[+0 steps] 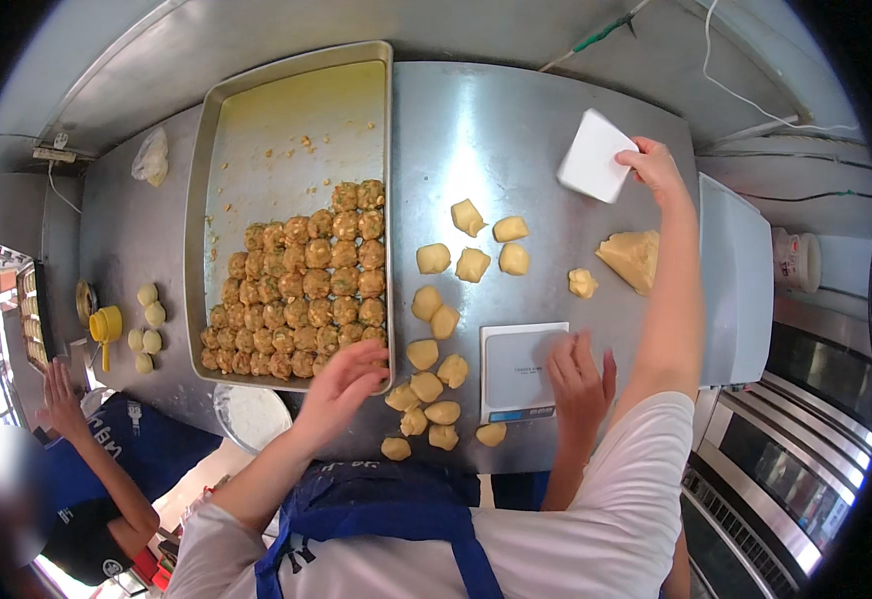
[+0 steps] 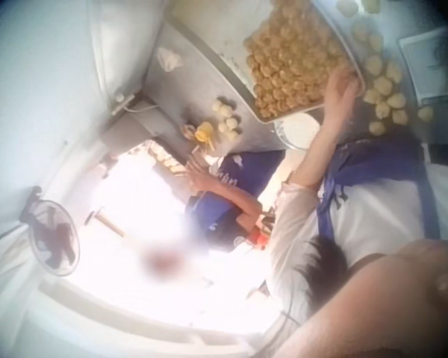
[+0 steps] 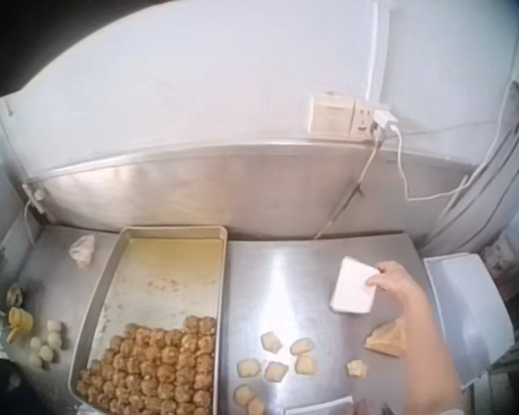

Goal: The person cuts a long piece of dough into smaller portions using a scraper, weighs the portions on a scale, and then flattens each portion by hand to wrap it around a ball of filling from a tray.

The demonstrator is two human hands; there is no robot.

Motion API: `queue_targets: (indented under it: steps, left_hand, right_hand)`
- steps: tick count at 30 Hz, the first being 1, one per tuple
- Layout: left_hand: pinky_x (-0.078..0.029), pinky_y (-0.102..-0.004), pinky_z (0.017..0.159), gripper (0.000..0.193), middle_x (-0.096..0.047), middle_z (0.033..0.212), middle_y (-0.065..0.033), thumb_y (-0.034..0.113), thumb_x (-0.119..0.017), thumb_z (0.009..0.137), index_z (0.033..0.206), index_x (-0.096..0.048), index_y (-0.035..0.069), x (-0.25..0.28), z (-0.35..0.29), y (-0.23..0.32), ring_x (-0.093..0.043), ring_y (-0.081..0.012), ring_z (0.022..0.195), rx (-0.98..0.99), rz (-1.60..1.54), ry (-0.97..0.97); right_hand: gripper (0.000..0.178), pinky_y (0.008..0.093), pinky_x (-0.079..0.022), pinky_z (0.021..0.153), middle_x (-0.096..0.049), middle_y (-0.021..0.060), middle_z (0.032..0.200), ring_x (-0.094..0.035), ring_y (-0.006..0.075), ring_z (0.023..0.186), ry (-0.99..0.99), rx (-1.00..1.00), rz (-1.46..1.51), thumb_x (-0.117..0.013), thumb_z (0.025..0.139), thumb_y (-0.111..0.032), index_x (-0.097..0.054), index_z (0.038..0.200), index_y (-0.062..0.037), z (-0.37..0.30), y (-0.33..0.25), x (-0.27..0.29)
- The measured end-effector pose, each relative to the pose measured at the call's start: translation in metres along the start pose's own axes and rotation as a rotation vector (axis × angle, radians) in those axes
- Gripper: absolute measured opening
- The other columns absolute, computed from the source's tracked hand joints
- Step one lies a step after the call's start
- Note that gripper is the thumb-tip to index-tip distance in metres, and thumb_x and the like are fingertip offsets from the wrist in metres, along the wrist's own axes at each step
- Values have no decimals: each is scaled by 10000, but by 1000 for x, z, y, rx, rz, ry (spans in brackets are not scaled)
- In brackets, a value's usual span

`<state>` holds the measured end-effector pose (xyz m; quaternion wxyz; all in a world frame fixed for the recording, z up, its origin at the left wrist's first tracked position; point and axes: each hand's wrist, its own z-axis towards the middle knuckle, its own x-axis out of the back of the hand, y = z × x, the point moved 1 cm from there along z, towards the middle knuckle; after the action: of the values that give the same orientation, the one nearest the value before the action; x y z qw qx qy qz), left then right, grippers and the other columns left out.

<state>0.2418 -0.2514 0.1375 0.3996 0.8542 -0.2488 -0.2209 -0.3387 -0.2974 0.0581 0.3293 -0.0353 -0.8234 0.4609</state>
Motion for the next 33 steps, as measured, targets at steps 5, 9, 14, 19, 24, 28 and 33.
queue_targets:
  steps: [5,9,14,19,24,28,33]
  left_hand:
    - [-452,-384,1012,577,-450,1451,-110,236,-495,1031,1543,-262,108,-71,82,8,-511,-245,1271,365,-422,-187]
    - [-399,-476,1073,729,-301,1536,-144,258,-524,1013,1588,-76,233,-87,122,3,-391,-302,1358,334,-550,-56]
    - [-406,-439,1059,819,-221,1575,-124,277,-504,1011,1585,80,273,-108,128,5,-353,-294,1367,360,-474,-40]
    - [-394,-490,1064,855,-149,1616,-106,327,-510,1004,1566,134,334,-120,133,3,-321,-334,1384,447,-545,11]
    - [-375,-521,1085,856,-51,1611,-126,346,-531,1006,1558,123,370,-122,140,-15,-305,-376,1405,423,-604,12]
    - [-361,-502,1092,848,-76,1605,-136,356,-533,997,1563,98,345,-134,149,-20,-267,-363,1427,397,-671,95]
    - [-343,-535,1091,870,-102,1605,-104,407,-547,978,1560,97,348,-149,160,-31,-240,-337,1444,419,-579,215]
  right_hand:
    - [547,421,-477,968,-649,209,1248,-628,347,1136,226,246,-454,-637,898,-322,-563,1318,20,10,53,-49]
    - [559,426,-422,1064,-579,217,1344,-541,347,1258,-361,308,-471,-603,923,-356,-530,1356,-11,-28,-21,-148]
    - [474,428,-453,1021,-610,192,1296,-564,360,1210,-301,468,-547,-594,921,-338,-581,1303,-58,6,-65,-153]
    - [406,425,-473,994,-649,157,1212,-597,343,1149,-549,662,-724,-611,897,-307,-633,1227,-71,-21,-85,-207]
    - [444,436,-487,912,-666,193,1131,-622,341,1064,-829,532,-793,-626,871,-336,-635,1211,-49,-37,-74,-186]
    - [380,433,-503,798,-695,184,963,-653,330,909,-676,543,-642,-632,871,-339,-671,1106,-43,-52,-30,-168]
    - [280,396,-481,666,-650,147,768,-611,281,698,-553,324,-380,-637,887,-295,-659,948,-22,-86,2,-160]
